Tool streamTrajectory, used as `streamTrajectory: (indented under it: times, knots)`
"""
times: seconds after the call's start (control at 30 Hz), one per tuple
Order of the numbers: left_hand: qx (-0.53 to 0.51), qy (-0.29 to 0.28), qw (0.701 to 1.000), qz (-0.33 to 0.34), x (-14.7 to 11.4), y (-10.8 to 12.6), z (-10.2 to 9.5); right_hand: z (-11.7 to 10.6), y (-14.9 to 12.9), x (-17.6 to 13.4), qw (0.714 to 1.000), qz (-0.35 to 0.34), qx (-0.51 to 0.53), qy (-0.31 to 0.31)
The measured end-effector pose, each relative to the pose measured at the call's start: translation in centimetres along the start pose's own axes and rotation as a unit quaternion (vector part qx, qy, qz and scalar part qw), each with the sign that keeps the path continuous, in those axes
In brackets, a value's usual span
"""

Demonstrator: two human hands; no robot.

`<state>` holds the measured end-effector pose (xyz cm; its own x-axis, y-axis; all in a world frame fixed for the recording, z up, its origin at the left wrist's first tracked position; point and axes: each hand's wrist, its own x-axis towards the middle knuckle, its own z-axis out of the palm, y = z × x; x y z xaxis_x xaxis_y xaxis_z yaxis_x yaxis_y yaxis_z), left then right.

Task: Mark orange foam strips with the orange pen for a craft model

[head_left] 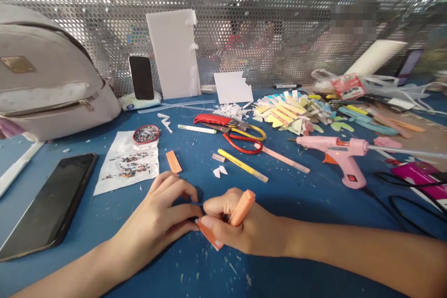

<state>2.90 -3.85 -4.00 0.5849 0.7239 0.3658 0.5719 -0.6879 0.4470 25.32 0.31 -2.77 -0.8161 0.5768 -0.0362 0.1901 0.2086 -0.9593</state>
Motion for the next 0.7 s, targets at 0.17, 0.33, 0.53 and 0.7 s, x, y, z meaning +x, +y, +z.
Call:
streamTrajectory:
  times: [0.17, 0.33, 0.53, 0.7]
  knots:
    - [-0.007, -0.001, 1.000, -0.004, 0.11, 0.04, -0.01, -0.05, 0.00, 0.01, 1.000, -0.017, -0.010, 0.002]
    - [-0.011, -0.001, 1.000, -0.004, 0.19, -0.02, 0.00, -0.07, 0.01, -0.05, 0.999, -0.019, -0.020, 0.018]
    - [-0.014, -0.004, 1.000, -0.006, 0.10, 0.01, -0.02, -0.09, 0.03, -0.03, 0.999, -0.027, -0.021, 0.021]
    - [-0.010, -0.002, 1.000, -0.008, 0.13, 0.00, 0.02, -0.16, -0.04, 0.02, 0.999, -0.019, -0.019, 0.030]
